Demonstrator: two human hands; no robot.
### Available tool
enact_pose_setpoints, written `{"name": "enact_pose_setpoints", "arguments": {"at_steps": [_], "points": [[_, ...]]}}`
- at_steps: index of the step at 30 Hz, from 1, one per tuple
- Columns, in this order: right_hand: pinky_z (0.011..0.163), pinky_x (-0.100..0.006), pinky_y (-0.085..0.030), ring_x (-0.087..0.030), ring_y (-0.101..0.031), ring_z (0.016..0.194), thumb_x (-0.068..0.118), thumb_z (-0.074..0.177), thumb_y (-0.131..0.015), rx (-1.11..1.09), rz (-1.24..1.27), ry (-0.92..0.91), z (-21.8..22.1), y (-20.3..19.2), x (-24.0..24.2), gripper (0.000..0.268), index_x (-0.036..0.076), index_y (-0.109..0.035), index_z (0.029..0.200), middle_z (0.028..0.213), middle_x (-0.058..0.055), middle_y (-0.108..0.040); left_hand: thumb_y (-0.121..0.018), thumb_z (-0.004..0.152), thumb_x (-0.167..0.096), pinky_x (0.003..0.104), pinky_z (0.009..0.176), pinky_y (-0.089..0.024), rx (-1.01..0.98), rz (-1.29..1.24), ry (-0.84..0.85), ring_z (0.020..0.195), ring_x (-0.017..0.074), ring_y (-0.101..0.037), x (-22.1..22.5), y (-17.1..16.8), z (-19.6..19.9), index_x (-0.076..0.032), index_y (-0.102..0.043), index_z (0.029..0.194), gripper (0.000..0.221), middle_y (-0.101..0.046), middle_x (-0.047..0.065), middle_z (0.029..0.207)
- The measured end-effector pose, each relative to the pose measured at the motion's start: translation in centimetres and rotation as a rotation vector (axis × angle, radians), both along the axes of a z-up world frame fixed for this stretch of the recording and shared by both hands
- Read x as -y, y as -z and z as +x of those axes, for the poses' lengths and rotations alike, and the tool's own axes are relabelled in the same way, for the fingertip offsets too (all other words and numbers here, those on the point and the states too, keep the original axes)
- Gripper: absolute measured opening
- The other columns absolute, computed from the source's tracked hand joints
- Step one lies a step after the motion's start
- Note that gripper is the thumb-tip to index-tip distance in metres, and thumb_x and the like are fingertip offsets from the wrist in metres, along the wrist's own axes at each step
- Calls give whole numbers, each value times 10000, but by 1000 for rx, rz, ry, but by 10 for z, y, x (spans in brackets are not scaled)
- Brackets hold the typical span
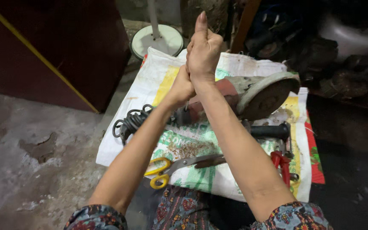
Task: The person disassembles an angle grinder using a screwdriver and pliers to remove internal components and fasteners.
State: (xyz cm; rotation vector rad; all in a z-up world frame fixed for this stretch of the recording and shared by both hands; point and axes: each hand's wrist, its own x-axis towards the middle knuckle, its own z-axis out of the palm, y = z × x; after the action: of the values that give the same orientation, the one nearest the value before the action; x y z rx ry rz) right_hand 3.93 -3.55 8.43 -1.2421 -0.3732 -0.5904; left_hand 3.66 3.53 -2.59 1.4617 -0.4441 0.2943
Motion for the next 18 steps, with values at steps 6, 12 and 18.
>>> {"name": "enact_pose_setpoints", "arguments": {"at_steps": [6, 12, 18], "points": [[457, -324, -336, -82, -393, 494, 553, 1053, -492, -27, -113, 57, -27, -3, -12, 650, 96, -452, 592, 521, 27, -432, -818, 850, -210, 421, 780, -491, 333, 55, -858, 896, 284, -585, 60, -10, -64, 40, -572, 1116, 440, -604, 141, 979], [537, -340, -395, -141, -471, 535, 566, 1059, -510, 36, -42, -303, -30, -8, 4, 652, 74, -467, 634, 568, -29, -482, -691, 913, -96, 415, 743, -516, 143, -1, -754, 828, 411, -625, 48, -13, -48, 31, -636, 949, 143, -689, 221, 851], [686, -382, -485, -232, -547, 643, 616, 1051, -495, -184, -77, -1230, -10, -35, 68, 674, 22, -496, 732, 671, -114, -529, -663, 764, -21, 405, 655, -527, 188, 128, -760, 726, 368, -693, 57, -32, -43, 50, -664, 934, 184, -661, 252, 776]]}}
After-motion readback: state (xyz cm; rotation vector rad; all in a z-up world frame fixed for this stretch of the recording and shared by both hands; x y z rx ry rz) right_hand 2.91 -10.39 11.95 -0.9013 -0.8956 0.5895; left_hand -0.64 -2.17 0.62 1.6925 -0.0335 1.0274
